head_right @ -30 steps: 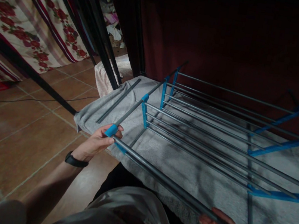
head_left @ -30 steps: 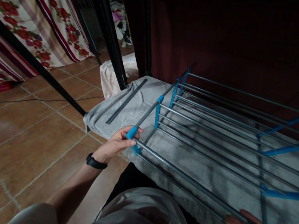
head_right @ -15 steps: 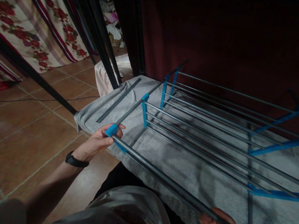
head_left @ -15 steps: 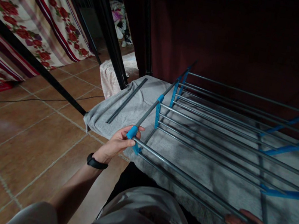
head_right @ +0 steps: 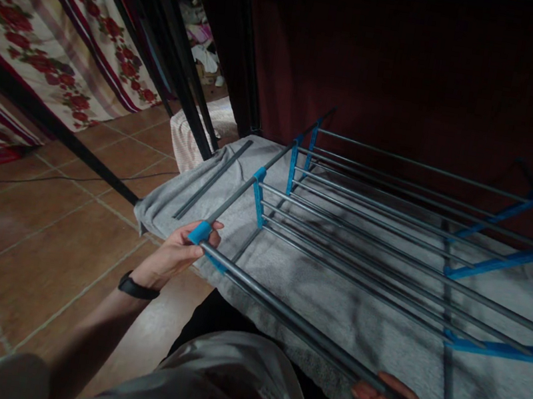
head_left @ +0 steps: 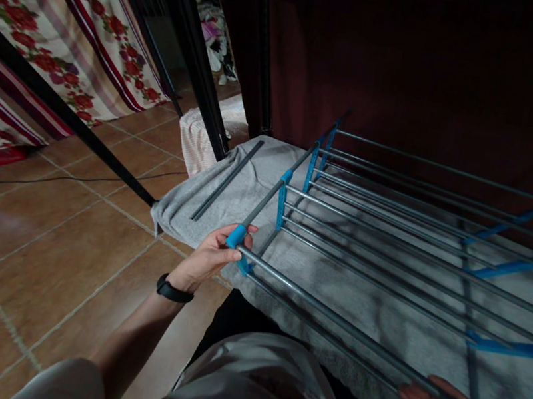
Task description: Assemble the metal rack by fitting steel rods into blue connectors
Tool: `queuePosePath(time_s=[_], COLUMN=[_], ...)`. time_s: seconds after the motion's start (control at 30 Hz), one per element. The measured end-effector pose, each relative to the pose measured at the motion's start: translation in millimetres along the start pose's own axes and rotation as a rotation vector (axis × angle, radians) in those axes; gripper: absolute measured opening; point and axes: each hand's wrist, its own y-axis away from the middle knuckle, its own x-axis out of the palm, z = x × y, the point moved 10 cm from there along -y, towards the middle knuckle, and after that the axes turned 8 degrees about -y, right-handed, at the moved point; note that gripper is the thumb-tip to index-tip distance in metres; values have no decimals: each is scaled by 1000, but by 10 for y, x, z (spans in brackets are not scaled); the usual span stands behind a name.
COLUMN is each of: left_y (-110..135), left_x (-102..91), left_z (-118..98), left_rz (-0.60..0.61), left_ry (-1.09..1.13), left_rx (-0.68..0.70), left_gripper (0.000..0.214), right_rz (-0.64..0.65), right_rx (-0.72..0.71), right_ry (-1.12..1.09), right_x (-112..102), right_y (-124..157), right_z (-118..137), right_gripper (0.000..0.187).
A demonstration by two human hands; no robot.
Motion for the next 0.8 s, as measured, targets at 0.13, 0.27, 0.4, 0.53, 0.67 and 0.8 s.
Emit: queuePosePath(time_s=[0.13, 0.27, 0.4, 0.53, 0.67, 0.8], left_y=[2, 5, 20, 57, 82, 27], left_x=[2, 24, 57, 79, 39, -54], left_z=[2, 5, -14, -37, -49, -42], left_rz=[9, 14, 8, 7, -16, -100], left_ry=[1, 4, -23, -82, -152, -58], left_rx=[11, 6, -1, -3, 0, -24], left_gripper=[57, 57, 60, 59, 62, 73], right_rz=[5, 41, -11, -2, 99, 222], right_rx=[-76, -122, -70, -72, -109, -144], right_ry=[17, -14, -40, -78, -108, -101], right_x=[72, 153, 97, 81, 195, 226], right_y=[26, 53, 44, 26, 46, -22], right_z=[58, 107, 51, -15, -63, -44], right_gripper=[59, 59, 64, 55, 54, 62])
